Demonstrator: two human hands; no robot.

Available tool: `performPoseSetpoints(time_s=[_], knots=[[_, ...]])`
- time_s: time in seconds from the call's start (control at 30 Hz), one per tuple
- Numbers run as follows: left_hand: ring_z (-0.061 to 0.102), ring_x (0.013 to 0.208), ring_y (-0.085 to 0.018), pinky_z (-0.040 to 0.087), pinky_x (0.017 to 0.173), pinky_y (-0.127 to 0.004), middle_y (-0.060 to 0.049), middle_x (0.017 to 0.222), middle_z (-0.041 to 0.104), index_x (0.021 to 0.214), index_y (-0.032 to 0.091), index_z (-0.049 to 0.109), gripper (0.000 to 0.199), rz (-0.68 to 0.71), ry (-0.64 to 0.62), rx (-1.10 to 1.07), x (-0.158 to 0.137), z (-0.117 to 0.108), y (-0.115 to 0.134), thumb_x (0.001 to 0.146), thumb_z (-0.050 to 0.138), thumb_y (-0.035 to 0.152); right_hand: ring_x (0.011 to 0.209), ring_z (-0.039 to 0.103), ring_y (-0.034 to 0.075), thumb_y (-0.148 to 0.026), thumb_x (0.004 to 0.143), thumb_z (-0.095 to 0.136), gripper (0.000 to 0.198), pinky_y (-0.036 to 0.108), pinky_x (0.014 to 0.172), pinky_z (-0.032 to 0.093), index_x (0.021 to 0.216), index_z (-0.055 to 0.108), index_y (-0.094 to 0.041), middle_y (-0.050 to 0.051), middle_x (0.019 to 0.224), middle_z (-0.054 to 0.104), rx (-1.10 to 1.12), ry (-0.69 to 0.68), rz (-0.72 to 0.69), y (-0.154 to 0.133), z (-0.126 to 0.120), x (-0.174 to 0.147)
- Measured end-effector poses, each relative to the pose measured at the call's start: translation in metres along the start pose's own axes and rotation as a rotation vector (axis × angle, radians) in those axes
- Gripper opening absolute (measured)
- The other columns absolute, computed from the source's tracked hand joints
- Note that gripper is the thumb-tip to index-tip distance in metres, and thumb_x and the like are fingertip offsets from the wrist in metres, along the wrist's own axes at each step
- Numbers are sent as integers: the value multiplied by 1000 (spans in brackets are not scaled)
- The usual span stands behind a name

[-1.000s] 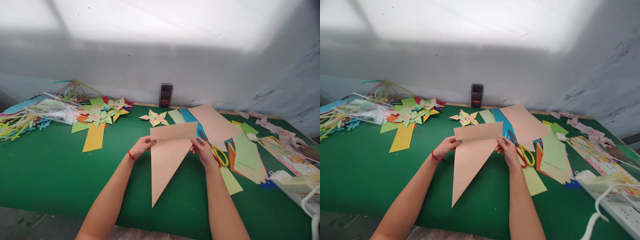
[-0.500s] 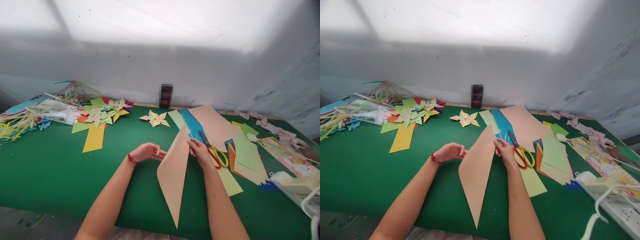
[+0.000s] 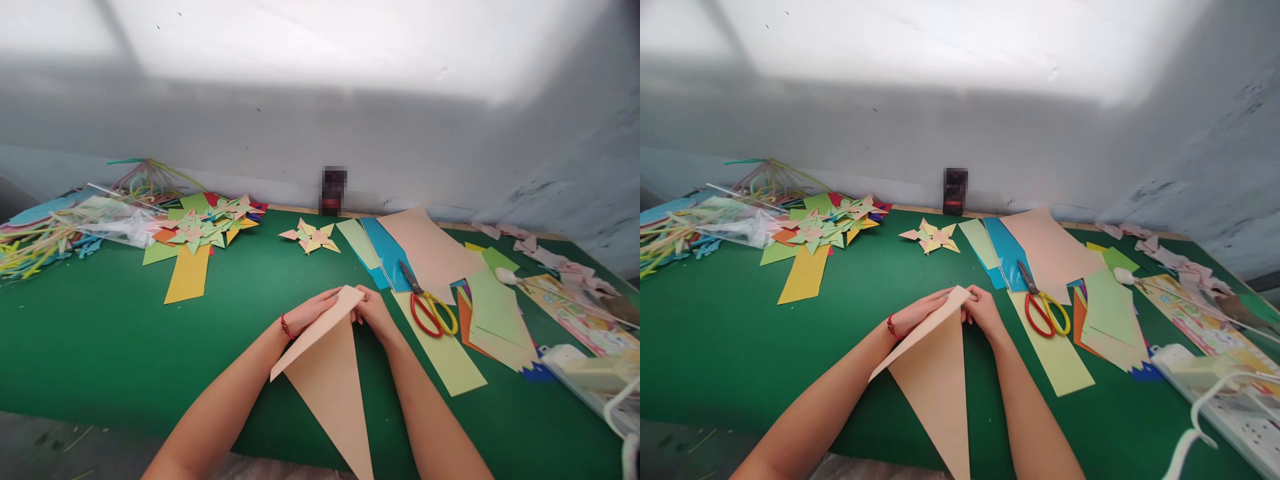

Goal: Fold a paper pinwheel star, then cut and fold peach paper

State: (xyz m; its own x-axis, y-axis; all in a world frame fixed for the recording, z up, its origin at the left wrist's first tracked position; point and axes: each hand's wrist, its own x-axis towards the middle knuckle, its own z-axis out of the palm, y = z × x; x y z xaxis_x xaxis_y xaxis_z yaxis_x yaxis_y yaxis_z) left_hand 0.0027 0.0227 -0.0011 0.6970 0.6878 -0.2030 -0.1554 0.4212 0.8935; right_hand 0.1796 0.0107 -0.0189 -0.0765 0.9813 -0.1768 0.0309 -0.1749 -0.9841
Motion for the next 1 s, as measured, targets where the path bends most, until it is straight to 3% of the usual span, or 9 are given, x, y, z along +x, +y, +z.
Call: performPoseSetpoints(time_s=[0.2,0.57,0.7,0.87,1.0], knots=[[61,82,-17,46,69,-26,-10,108,61,121,19,53,53,-151,53,69,0,-2,-2,77,60,48,41,46,9,-27,66,57,12,20,41,32,74,57,-18,-5,49,56,28,-4,-27,1,-1,1],[60,83,-16,47,70,-25,-8,108,60,123,21,49,54,-119,-14,65,-1,8,-4,77,61,45,60,50,13,-29,65,59,14,24,56,36,73,60,-17,-1,66,60,-10,0,-97,3,1,2],[60,82,-17,47,70,-26,-8,106,62,120,21,51,51,-127,4,30,0,7,-3,76,61,46,60,50,12,-25,64,58,12,23,56,36,73,60,-17,-2,67,59,-12,-1,-126,5,1,3],[63,79,-23,48,77,-36,-16,89,66,96,8,60,61,-186,-37,-156,2,9,-4,80,41,64,42,42,9,-28,69,54,13,22,43,29,76,58,-18,-5,49,50,-61,28,-64,-2,4,0],[64,79,-23,47,76,-36,-13,89,67,100,11,58,48,-140,-12,-141,2,11,-3,80,52,54,45,45,11,-25,68,53,15,22,43,31,80,61,-19,-4,52,53,-80,46,-89,-6,5,-3]])
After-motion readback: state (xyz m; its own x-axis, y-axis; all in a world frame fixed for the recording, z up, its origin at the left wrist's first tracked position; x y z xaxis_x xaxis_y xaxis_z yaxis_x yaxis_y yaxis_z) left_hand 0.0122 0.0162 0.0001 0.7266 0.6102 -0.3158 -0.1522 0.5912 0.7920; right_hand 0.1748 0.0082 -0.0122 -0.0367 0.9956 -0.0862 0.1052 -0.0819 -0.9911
